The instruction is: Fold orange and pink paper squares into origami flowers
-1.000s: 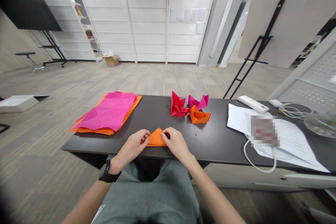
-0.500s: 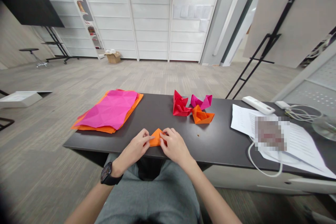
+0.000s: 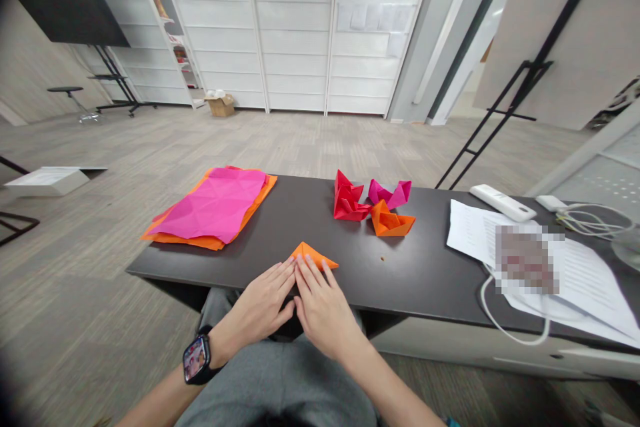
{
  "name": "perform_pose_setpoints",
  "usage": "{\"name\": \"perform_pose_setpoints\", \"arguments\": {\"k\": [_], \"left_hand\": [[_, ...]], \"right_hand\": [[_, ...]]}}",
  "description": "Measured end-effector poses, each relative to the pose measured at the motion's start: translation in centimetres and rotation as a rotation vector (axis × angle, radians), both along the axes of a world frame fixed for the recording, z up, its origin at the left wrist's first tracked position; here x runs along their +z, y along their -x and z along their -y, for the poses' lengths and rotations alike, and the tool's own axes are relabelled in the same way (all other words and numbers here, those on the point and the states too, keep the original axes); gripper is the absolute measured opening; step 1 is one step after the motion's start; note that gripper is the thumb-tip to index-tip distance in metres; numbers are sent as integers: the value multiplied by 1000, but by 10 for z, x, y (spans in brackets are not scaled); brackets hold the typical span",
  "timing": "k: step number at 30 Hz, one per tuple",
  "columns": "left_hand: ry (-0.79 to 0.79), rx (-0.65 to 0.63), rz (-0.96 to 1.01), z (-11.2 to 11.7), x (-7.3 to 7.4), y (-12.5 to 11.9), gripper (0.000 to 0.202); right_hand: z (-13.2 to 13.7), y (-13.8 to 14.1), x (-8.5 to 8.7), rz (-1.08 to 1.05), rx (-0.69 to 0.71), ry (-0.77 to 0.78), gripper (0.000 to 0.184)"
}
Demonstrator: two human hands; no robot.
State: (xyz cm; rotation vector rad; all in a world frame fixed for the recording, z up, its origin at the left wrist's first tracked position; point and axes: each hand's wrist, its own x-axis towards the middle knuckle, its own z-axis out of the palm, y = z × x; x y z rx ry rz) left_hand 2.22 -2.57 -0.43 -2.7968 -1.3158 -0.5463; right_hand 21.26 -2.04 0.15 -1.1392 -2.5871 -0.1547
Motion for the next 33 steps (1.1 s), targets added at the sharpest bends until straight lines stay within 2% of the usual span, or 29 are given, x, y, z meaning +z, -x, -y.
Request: {"name": "perform_pose_setpoints", "arguments": {"k": [4,10,15,20,26,28,31,33], "left_hand": [[9,-32,-32,0,2,3,62],[-39,-57,-65,2,0,18,61],[-76,-17,-66,9,-4,46,59],[-66,-6,-6,10,0,46,51],[-36,115,150,11,-2,28,30],[-58,214,294,14,-4,20,31],[-89,430,564,20,-4,3,28],[24,472,674,20,1,-11,14]], "right_hand": [[5,-19,-7,39,31,49,60],[-3,-53,-5,2,-44,44,56],[-2,-55,-3,9,-65,76,51],[-2,-51,-4,-5,-84,48,47],[-6,-34,9,-7,-154,25,28],[-8,-31,17,5,-117,38,24],[-12,-28,22,-49,-92,75,24],[-12,-25,21,-97,-131,77,27]]}}
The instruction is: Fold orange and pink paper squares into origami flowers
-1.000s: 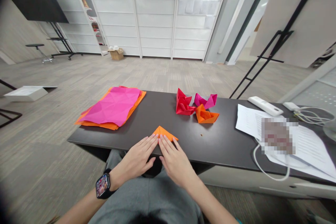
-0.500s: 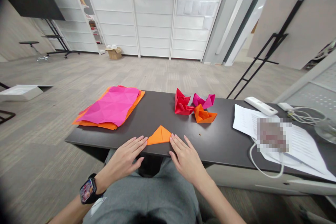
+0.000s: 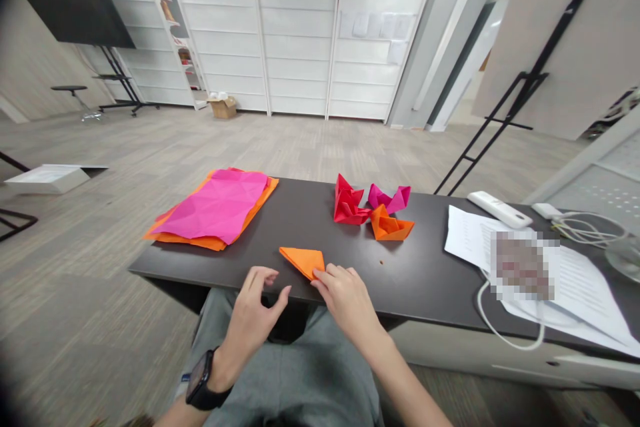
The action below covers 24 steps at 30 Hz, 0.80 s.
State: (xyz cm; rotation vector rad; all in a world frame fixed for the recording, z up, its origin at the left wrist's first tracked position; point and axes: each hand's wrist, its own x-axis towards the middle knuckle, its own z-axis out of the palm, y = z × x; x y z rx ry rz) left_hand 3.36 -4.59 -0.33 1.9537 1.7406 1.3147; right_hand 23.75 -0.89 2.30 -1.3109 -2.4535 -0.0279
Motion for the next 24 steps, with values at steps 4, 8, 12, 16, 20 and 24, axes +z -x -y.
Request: {"name": "perform_pose_setpoints", "arguments": {"k": [4,8,12,16,20,24], "left_hand": [[230,-160,230,-17,17,-22,15],[295,-226,409,-41,26,-25,25],[308,-303,450,-51,22,-18,17],[311,-348,502,-50,17,-13,13],[313,-351,498,-51,18,-14,17],[334,-365,530,-55,15,-14,21]], "right_hand": [[5,17,-9,-228,-137,-18,33],[9,36,-15,-500,-132,109,33],[5,46,-16,-648,-159,181,25],[3,49,-19,-691,-182,156,21],[2,50,-21,-684,-198,120,26],[-1,47,-21,-655,-137,144,28]]}}
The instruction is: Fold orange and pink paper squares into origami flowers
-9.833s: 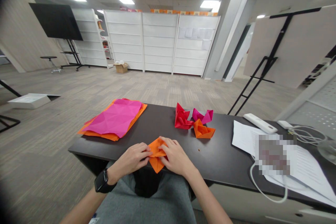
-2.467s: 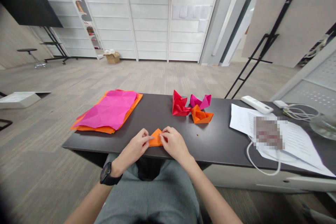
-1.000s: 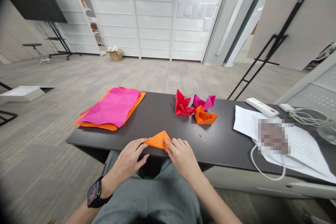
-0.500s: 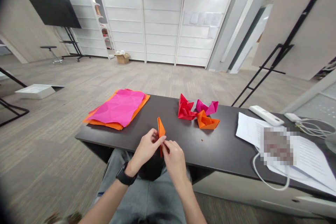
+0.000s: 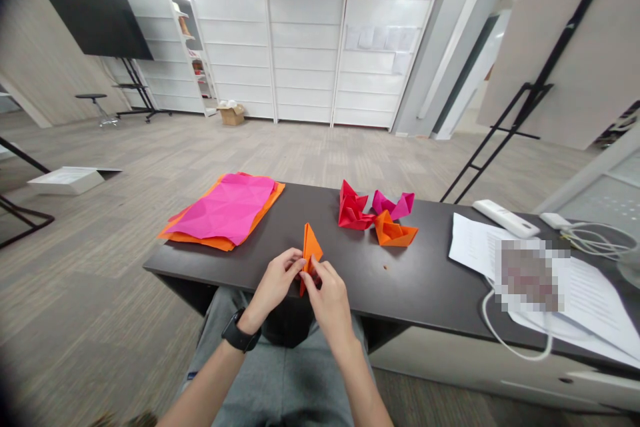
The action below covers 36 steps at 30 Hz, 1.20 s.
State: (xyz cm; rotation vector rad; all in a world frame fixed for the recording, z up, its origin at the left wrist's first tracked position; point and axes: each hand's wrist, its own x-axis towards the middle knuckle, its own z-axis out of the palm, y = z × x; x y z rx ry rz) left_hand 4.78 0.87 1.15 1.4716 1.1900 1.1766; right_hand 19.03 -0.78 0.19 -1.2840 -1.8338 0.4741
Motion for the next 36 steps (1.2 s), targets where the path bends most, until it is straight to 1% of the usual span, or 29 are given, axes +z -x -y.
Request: {"name": "perform_pose_setpoints", "arguments": {"k": [3,7,10,13,15,17,19,21,22,24,25,27,30,32,36], "left_hand": [[19,-8,22,-3,-4,1,23],[1,1,25,-4,-6,2,20],[-4,6,21,-5,-6,2,21],[3,2,17,-5,-5,1,24],[-4,13,10,-4,-3,0,24],[-21,45,-16,-2,-2,-1,22],[-55,97,-81,2,0,-3,19],[-112,163,-199,5,3,-4,16],[-146,195,-275,6,5,-5,14],[-205,241,-423,8,7,-5,13],[-224,252,-481,8,9,-4,12],[-244,262,-558,8,9,-1,13],[-255,255,-653,7,7,5,25],[-267,226,-729,6,3,9,28],[-364,174,-881,7,-3,15,31]], "right_hand": [[-2,-1,1,-6,-5,12,29],[-1,2,3,14,-35,3,26],[0,4,6,24,-21,-6,23],[0,4,6,26,-26,-8,26],[0,4,5,2,-49,-10,28],[-1,4,3,-43,-103,5,30],[-1,3,3,-73,-181,40,36],[-2,2,3,-64,-258,68,41],[-3,2,4,-48,-284,69,40],[-7,0,4,-15,-303,49,27],[-9,-1,4,-4,-298,37,22],[-13,-6,3,-9,-271,8,21],[-18,-15,-2,-33,-198,-43,33],[-20,-20,-5,-17,-135,-67,40],[-21,-27,-9,35,-38,-57,42]]}}
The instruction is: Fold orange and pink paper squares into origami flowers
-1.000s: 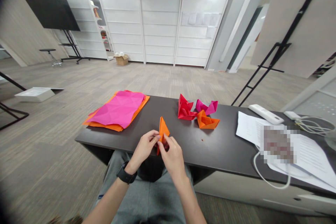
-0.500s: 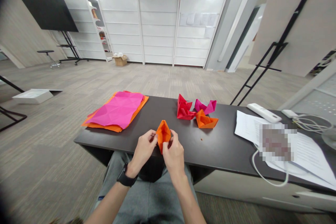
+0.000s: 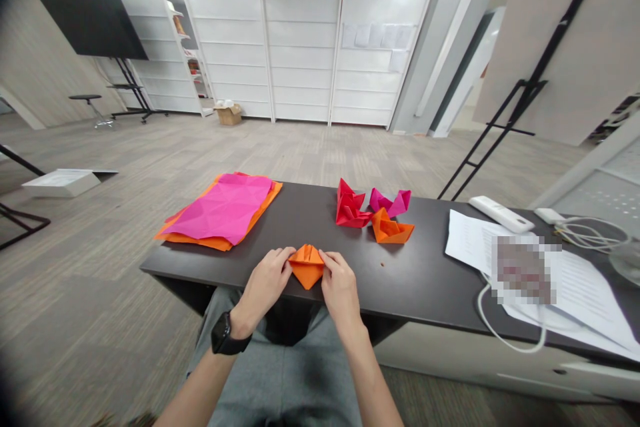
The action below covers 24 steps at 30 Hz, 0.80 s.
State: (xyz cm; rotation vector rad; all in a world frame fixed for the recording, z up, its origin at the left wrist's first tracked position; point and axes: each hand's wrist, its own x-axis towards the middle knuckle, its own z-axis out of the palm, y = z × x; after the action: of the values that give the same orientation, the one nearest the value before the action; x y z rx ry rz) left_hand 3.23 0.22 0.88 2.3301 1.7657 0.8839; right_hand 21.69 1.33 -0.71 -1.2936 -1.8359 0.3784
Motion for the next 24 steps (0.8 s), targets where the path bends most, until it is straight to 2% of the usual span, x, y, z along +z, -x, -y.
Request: {"name": "perform_pose_setpoints", "arguments": {"k": [2,7,12,16,19,24], "left_hand": [[-32,-65,-52,1,-2,5,37],[-70,-352,-136,2,-5,24,53],[-47,-524,-256,0,-3,40,55],[-27,-635,-288,1,6,44,56],[-5,-692,-254,4,11,45,54],[-19,-741,-269,8,11,48,54]], "right_hand": [[-1,-3,-2,50,58,6,45],[0,-17,-2,289,228,-4,56],[9,-29,13,579,320,3,52],[16,-27,24,679,351,-52,52],[17,-26,23,713,380,-90,55],[17,-35,23,784,444,-97,59]]}}
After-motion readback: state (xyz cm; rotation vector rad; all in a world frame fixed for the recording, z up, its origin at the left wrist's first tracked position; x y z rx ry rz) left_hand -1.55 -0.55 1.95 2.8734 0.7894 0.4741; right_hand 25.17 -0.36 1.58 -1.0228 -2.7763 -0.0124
